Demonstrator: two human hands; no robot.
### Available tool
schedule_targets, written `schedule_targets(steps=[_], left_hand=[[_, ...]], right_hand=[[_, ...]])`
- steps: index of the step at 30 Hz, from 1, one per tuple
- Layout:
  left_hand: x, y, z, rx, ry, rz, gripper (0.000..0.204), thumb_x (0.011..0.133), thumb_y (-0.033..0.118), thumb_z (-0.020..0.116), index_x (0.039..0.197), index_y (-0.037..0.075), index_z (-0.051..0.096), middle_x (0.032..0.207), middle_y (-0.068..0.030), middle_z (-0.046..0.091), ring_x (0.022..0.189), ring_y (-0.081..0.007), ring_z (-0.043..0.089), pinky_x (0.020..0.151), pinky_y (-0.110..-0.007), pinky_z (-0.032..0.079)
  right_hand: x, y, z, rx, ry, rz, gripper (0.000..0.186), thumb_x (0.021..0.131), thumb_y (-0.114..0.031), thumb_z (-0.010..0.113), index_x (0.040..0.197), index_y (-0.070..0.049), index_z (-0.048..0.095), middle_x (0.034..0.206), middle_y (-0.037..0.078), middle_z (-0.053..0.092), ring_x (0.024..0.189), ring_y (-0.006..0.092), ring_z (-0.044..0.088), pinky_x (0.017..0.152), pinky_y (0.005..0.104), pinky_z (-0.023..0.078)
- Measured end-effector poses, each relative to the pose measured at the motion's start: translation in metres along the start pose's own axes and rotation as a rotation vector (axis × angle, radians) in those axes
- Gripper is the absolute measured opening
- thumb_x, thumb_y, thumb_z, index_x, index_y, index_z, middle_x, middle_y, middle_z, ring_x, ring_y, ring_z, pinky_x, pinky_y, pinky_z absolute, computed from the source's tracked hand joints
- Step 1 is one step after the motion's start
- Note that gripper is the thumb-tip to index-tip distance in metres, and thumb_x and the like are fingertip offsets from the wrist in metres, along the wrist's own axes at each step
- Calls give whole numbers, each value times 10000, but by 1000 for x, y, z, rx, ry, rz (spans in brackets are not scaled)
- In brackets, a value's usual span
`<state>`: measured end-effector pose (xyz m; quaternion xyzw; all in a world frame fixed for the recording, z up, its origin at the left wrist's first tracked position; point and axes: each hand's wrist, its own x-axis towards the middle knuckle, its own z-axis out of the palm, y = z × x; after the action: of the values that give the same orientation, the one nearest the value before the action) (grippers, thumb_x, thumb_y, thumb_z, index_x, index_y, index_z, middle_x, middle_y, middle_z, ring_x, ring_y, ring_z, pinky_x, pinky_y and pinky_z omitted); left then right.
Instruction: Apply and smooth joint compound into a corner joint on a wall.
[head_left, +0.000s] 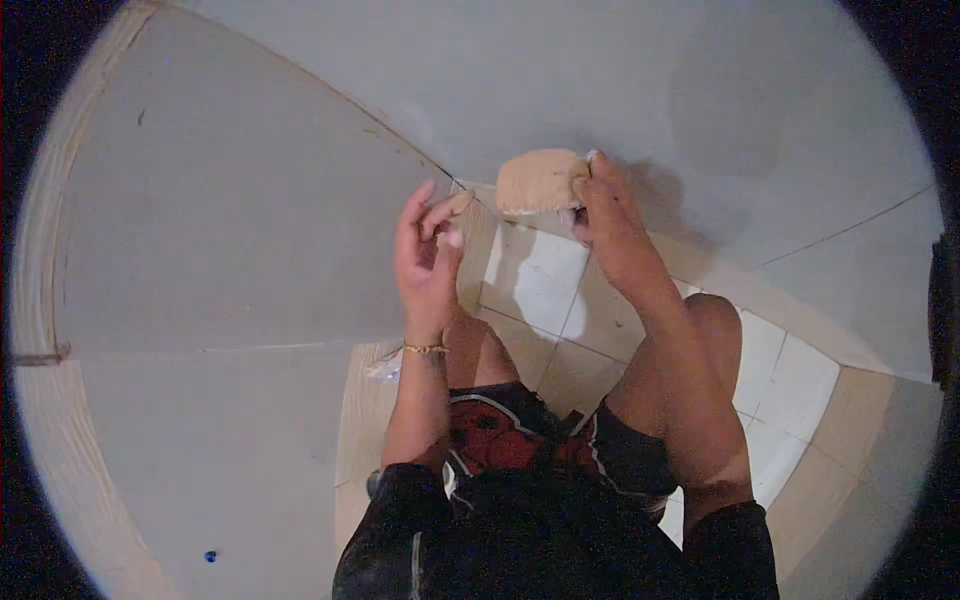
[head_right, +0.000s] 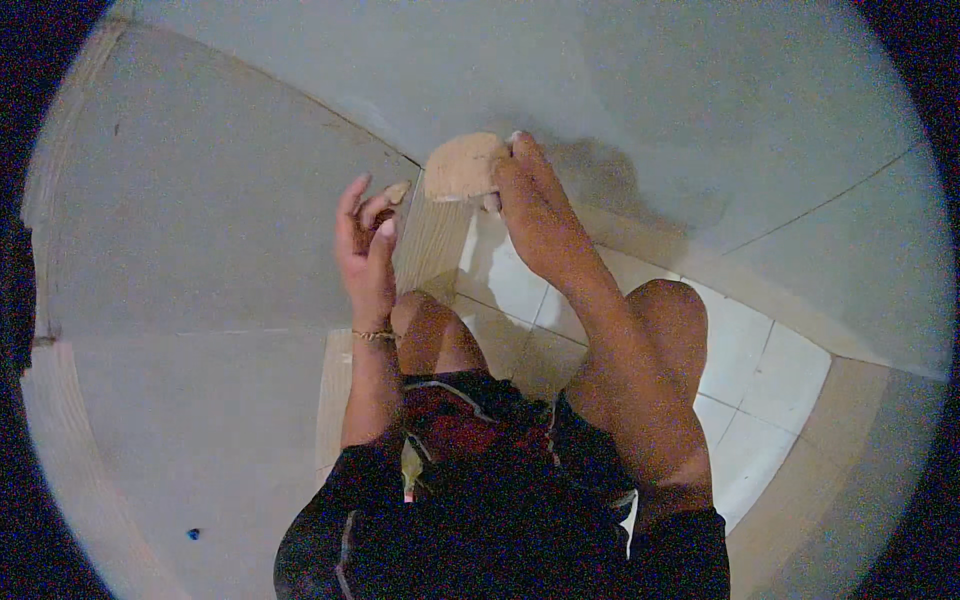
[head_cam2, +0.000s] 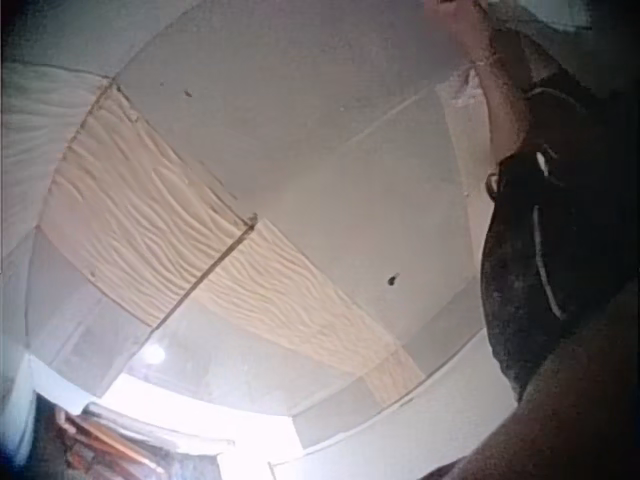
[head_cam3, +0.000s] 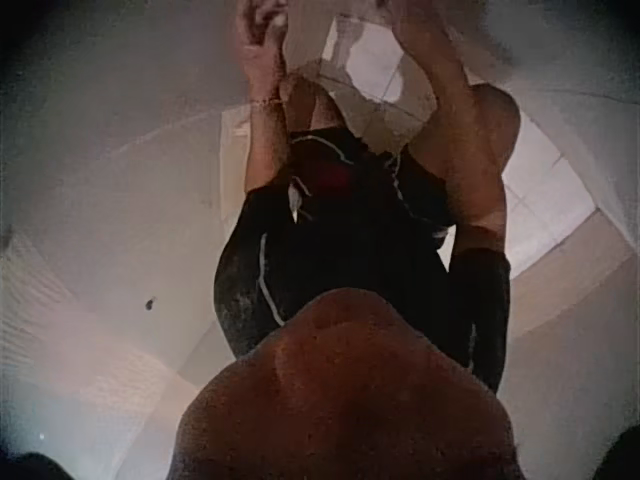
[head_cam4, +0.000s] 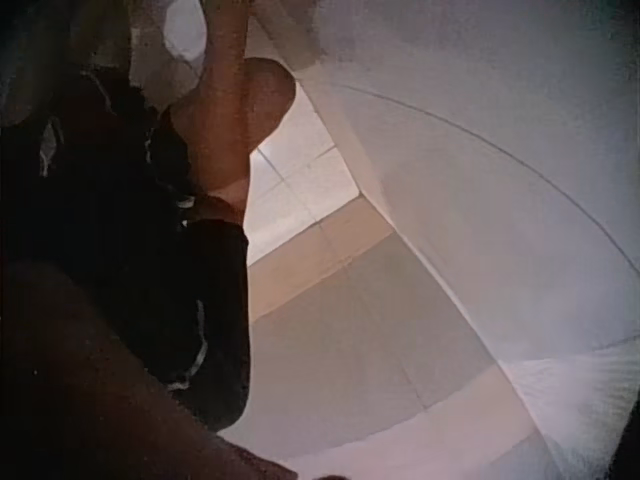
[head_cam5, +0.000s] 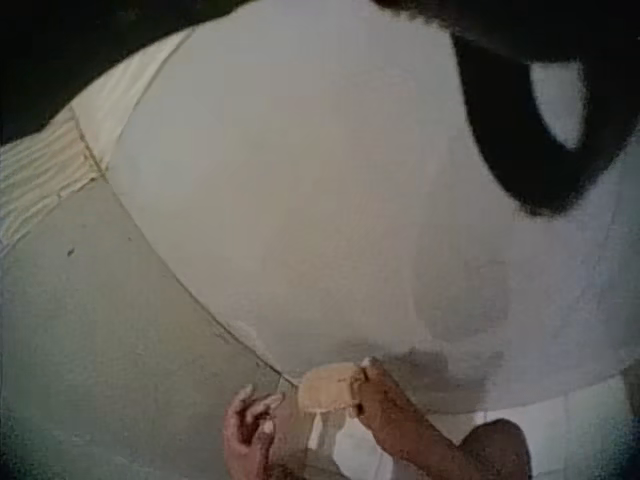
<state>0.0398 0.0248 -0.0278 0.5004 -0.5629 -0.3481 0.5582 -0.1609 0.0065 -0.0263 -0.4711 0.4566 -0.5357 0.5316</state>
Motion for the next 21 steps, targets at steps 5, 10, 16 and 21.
schedule_targets(steps=[5,10,16,21], left_hand=[[9,31,16,-50,-195,275,724,802,304,609,1363,29,245,1153,-146,563,1175,-248,432,1010,-385,301],[13,33,18,-125,-314,317,764,771,321,635,1351,13,245,1158,-141,563,1221,-236,378,1057,-400,203],[8,30,9,-198,-291,315,787,762,356,632,1353,11,244,1166,-146,560,1252,-234,343,1062,-404,184],[-3,20,1,-40,-326,331,721,768,347,611,1333,19,304,1166,-144,561,1257,-255,335,1066,-400,170]], right_hand=[[0,-18,-9,-235,-177,-40,262,896,-265,398,1016,-34,427,854,88,422,723,178,415,654,287,382],[2,-3,-6,4,-247,103,257,887,-380,390,947,-132,418,684,-57,344,570,37,287,490,192,248],[0,-5,-3,81,-307,317,301,918,-178,417,1137,28,422,1003,152,461,836,169,463,776,273,433],[-8,11,-9,-757,-452,-314,491,920,-266,448,1308,7,321,1310,147,384,1169,204,416,934,311,405]])
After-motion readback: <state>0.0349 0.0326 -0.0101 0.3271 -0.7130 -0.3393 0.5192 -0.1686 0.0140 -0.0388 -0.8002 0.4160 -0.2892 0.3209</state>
